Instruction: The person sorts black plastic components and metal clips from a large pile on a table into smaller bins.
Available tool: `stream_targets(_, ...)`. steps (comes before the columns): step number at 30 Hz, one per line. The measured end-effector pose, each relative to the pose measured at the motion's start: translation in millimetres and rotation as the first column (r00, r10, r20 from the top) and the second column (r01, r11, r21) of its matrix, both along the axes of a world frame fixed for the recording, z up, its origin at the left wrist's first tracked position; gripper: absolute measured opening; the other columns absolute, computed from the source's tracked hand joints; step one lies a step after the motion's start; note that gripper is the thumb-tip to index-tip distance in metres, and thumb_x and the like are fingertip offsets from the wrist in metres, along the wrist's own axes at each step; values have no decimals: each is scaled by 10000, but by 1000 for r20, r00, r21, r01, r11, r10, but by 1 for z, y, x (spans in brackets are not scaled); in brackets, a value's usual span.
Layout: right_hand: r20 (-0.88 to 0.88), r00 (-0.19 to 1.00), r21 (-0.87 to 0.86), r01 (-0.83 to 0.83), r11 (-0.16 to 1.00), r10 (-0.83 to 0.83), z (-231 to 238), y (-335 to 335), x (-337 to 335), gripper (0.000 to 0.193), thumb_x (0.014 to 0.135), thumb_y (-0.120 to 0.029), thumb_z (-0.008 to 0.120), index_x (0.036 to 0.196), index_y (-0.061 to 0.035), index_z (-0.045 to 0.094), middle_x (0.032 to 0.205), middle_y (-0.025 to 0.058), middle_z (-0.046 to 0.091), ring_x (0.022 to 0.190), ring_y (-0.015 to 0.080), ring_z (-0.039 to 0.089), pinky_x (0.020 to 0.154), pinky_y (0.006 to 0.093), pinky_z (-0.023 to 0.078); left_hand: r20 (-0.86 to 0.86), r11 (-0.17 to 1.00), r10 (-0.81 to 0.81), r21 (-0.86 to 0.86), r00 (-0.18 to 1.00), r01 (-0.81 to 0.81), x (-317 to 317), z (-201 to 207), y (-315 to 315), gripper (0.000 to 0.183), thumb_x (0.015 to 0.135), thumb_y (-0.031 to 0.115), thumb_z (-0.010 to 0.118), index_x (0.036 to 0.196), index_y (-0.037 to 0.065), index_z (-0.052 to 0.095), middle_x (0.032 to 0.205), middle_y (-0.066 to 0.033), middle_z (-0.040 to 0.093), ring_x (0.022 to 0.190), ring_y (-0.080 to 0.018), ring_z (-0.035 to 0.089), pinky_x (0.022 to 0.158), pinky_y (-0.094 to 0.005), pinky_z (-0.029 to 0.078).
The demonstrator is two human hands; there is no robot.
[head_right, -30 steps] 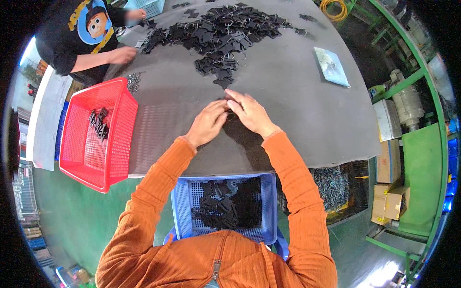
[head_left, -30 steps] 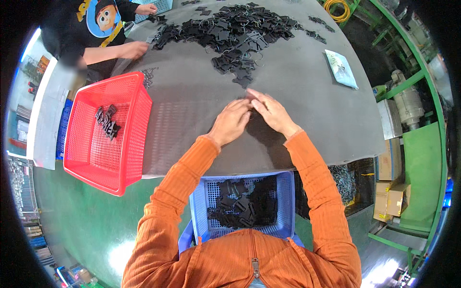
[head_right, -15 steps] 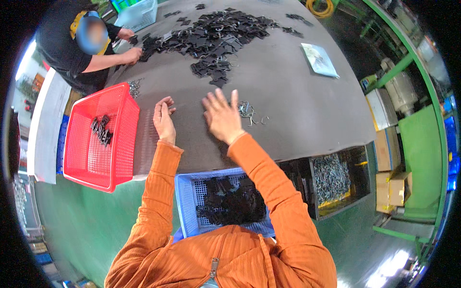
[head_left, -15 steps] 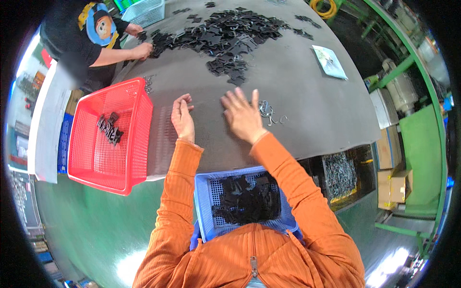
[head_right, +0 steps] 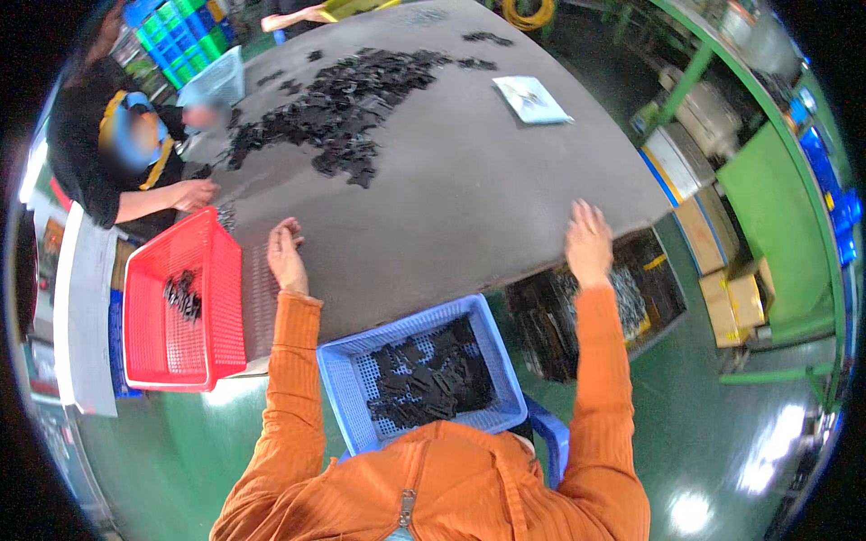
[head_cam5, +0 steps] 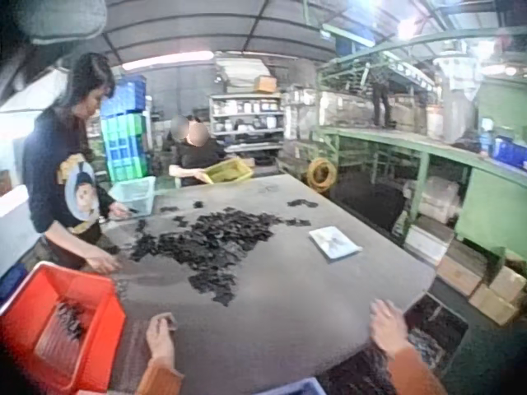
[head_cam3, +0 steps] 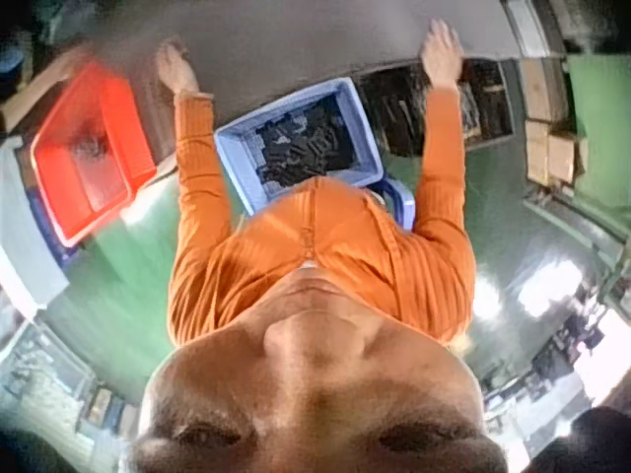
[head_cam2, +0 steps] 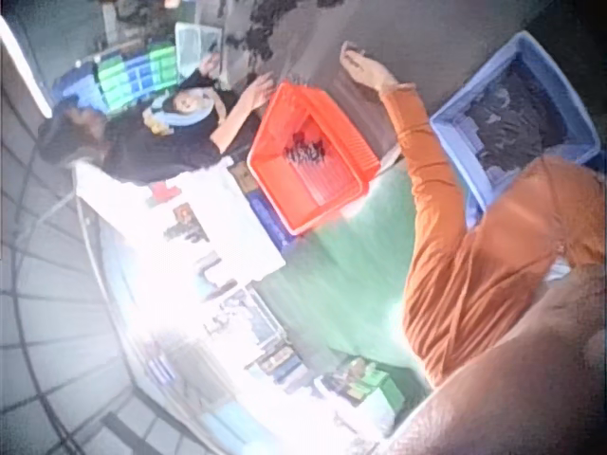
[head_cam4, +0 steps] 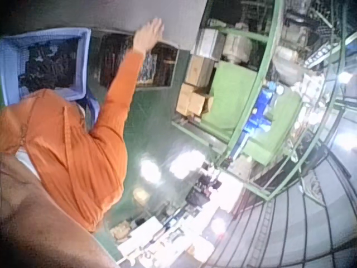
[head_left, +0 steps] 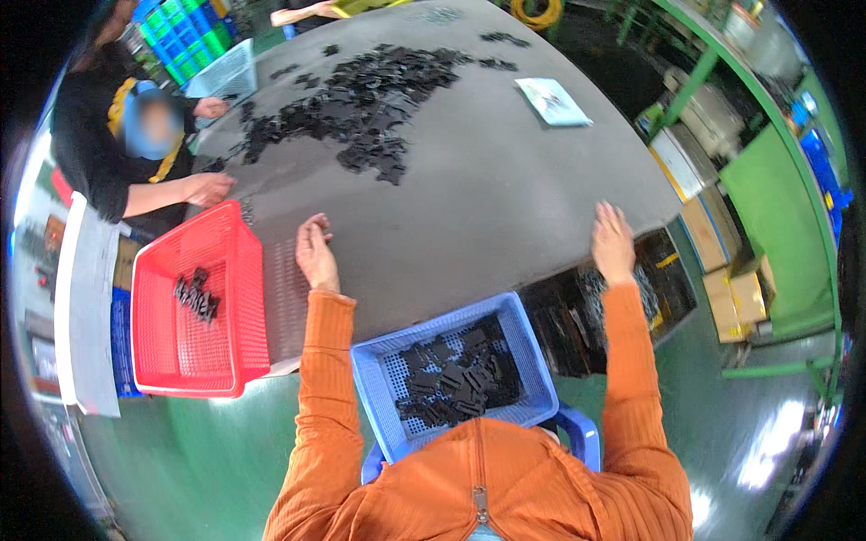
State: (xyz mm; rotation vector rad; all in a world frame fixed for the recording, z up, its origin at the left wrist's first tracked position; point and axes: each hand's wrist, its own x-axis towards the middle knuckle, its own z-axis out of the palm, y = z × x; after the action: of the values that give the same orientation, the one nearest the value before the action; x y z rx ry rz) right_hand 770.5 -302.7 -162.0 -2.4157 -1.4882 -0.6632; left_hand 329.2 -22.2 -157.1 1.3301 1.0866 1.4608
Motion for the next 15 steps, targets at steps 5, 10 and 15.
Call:
stream_targets(5, -110, 920, -248, 340, 907, -375, 37, -60, -24, 404, 960, -294, 393, 1334, -150, 442, 1381, 83, 431, 1254, 307, 405, 997, 481, 327, -87, 1000, -4, 29, 996, 7, -5, 7, -1, 211, 963, 153, 448, 1000, 72, 638, 962, -11, 641, 905, -90, 576, 725, -240, 447)
stream_targets(10, -248, 958, 105, 174, 979, -144, 48, -5, -26, 380, 940, -234, 458, 1286, -77, 481, 1292, 177, 478, 1188, 353, 449, 1013, 456, 341, -442, 997, 17, 73, 897, 17, 22, 26, 15, 259, 929, 187, 509, 1113, 21, 582, 1105, -122, 606, 1052, -242, 560, 927, -328, 421)
stream_targets(15, -530, 767, 207, -297, 932, 362, 29, 171, -102, 510, 889, -256, 549, 1331, -38, 414, 1298, 194, 473, 1233, 368, 411, 1032, 466, 307, -698, 973, 158, 229, 699, 9, 56, 1, 82, 462, 923, 301, 485, 1294, 31, 438, 1283, -185, 492, 1249, -326, 406, 1062, -419, 286)
